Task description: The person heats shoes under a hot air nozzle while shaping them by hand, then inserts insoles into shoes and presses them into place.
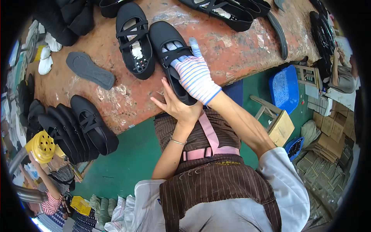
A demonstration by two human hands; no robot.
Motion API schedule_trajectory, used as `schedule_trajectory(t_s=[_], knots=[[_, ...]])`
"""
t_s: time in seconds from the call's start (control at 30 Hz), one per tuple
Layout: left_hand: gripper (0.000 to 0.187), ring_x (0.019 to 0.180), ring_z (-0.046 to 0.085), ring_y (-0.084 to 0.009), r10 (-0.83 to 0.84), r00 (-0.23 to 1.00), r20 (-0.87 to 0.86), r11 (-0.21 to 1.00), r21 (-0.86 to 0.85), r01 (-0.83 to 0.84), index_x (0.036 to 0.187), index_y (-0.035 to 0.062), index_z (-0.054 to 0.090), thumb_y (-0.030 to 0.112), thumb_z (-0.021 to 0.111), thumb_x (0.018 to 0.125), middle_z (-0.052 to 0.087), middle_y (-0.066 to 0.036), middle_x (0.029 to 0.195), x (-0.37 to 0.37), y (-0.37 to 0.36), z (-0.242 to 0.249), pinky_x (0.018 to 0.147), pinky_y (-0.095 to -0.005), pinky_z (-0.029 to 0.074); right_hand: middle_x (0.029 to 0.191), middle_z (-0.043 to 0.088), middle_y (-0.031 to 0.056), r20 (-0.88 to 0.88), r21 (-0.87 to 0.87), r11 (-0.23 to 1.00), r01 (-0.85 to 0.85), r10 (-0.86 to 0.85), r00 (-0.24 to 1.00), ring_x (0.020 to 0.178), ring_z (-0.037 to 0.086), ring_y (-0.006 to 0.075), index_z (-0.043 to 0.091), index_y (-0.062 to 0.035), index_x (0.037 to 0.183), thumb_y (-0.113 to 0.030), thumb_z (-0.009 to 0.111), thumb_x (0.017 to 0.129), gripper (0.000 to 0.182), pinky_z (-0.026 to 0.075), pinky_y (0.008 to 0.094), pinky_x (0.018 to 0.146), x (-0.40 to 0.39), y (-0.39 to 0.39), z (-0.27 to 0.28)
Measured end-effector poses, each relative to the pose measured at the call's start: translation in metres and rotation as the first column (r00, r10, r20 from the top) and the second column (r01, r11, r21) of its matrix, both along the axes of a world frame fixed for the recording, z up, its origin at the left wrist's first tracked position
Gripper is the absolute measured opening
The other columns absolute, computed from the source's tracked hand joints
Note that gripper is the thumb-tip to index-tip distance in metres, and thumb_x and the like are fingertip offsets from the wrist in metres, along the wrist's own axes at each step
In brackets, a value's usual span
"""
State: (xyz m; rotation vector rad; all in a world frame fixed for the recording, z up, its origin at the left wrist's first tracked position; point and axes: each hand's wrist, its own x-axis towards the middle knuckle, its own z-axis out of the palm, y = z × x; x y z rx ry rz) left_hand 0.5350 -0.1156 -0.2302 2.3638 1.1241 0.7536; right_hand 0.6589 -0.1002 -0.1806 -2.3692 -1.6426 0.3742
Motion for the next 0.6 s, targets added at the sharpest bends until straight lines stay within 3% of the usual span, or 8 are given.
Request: schedule_trajectory(t_s=[0.13,0.23,0.27,0.37,0.4,0.43,0.5,0.6], knots=[[0.117,0.133,0.046,-0.0366,0.010,0.997,0.079,1.000,0.019,-0.012,0.145,-0.0154,0.020,0.053,0.076,0.068,0.046,-0.029,0.140,0.000,0.002,-0.009,0.111,-0.0629,-0.008,0.128,0.058,0.0220,0.195,0.025,0.997,0.066,-0.070,0.978,0.115,0.059,0.0329,0.037,-0.0028,0.143,-0.020,0.052,0.088,0.059,0.016,0.0574,0.115,-0.027,-0.021,0.020],[0.114,0.135,0.045,-0.0349,0.002,0.997,0.078,1.000,0.000,-0.002,0.144,-0.0152,0.024,0.052,0.076,0.067,0.045,-0.029,0.142,-0.001,0.001,-0.010,0.111,-0.0635,-0.009,0.134,0.053,0.0243,0.007,-0.213,0.976,0.035,-0.034,0.999,0.120,0.058,0.0324,0.035,-0.0002,0.144,-0.021,0.049,0.089,0.060,0.013,0.0586,0.116,-0.016,-0.008,0.023],[0.114,0.135,0.044,-0.0350,0.002,0.996,0.094,1.000,-0.019,-0.001,0.144,-0.0150,0.024,0.052,0.076,0.067,0.045,-0.029,0.142,0.000,0.001,-0.007,0.111,-0.0635,-0.009,0.130,0.057,0.0236,0.143,0.049,0.998,0.037,-0.043,0.989,0.113,0.062,0.0322,0.037,0.0014,0.143,-0.022,0.049,0.091,0.058,0.012,0.0600,0.116,-0.013,0.004,0.011],[0.113,0.135,0.044,-0.0358,-0.012,0.995,0.095,0.999,-0.034,0.016,0.143,-0.0144,0.027,0.050,0.078,0.065,0.045,-0.029,0.142,-0.002,-0.002,-0.003,0.111,-0.0637,-0.008,0.125,0.060,0.0229,-0.033,-0.471,0.877,-0.097,0.093,0.995,0.106,0.065,0.0323,0.038,0.0000,0.142,-0.024,0.049,0.092,0.057,0.012,0.0613,0.115,0.004,0.021,0.035],[0.113,0.135,0.044,-0.0361,-0.020,0.996,0.085,1.000,-0.007,0.021,0.143,-0.0145,0.027,0.050,0.078,0.065,0.045,-0.029,0.142,-0.003,-0.001,-0.006,0.111,-0.0637,-0.008,0.121,0.062,0.0218,0.117,-0.115,0.993,0.005,0.009,0.993,0.103,0.066,0.0327,0.039,-0.0007,0.142,-0.027,0.051,0.092,0.058,0.012,0.0617,0.115,-0.003,0.004,0.012],[0.114,0.135,0.044,-0.0363,-0.022,0.997,0.074,1.000,0.022,0.021,0.143,-0.0146,0.027,0.049,0.078,0.064,0.045,-0.029,0.142,-0.002,0.001,-0.009,0.111,-0.0636,-0.008,0.144,0.046,0.0209,0.103,-0.141,0.990,0.018,-0.004,0.995,0.128,0.052,0.0256,0.035,0.0003,0.146,-0.019,0.043,0.093,0.056,0.008,0.0599,0.116,-0.011,-0.003,0.022],[0.114,0.135,0.044,-0.0366,0.001,0.996,0.092,1.000,0.012,-0.002,0.142,-0.0150,0.027,0.048,0.080,0.063,0.044,-0.029,0.143,-0.002,-0.001,-0.009,0.111,-0.0633,-0.008,0.143,0.048,0.0206,0.153,-0.057,0.998,0.006,0.003,0.988,0.130,0.051,0.0258,0.034,-0.0005,0.147,-0.019,0.042,0.094,0.057,0.002,0.0609,0.116,-0.020,-0.014,0.007],[0.114,0.135,0.044,-0.0362,-0.008,0.994,0.113,1.000,-0.025,0.011,0.143,-0.0150,0.026,0.048,0.079,0.064,0.044,-0.029,0.143,0.000,0.001,-0.006,0.112,-0.0632,-0.007,0.150,0.039,0.0200,0.045,-0.316,0.949,0.002,0.013,0.999,0.139,0.039,0.0266,0.026,-0.0010,0.150,-0.019,0.041,0.094,0.061,-0.002,0.0591,0.117,-0.010,0.014,0.024]])
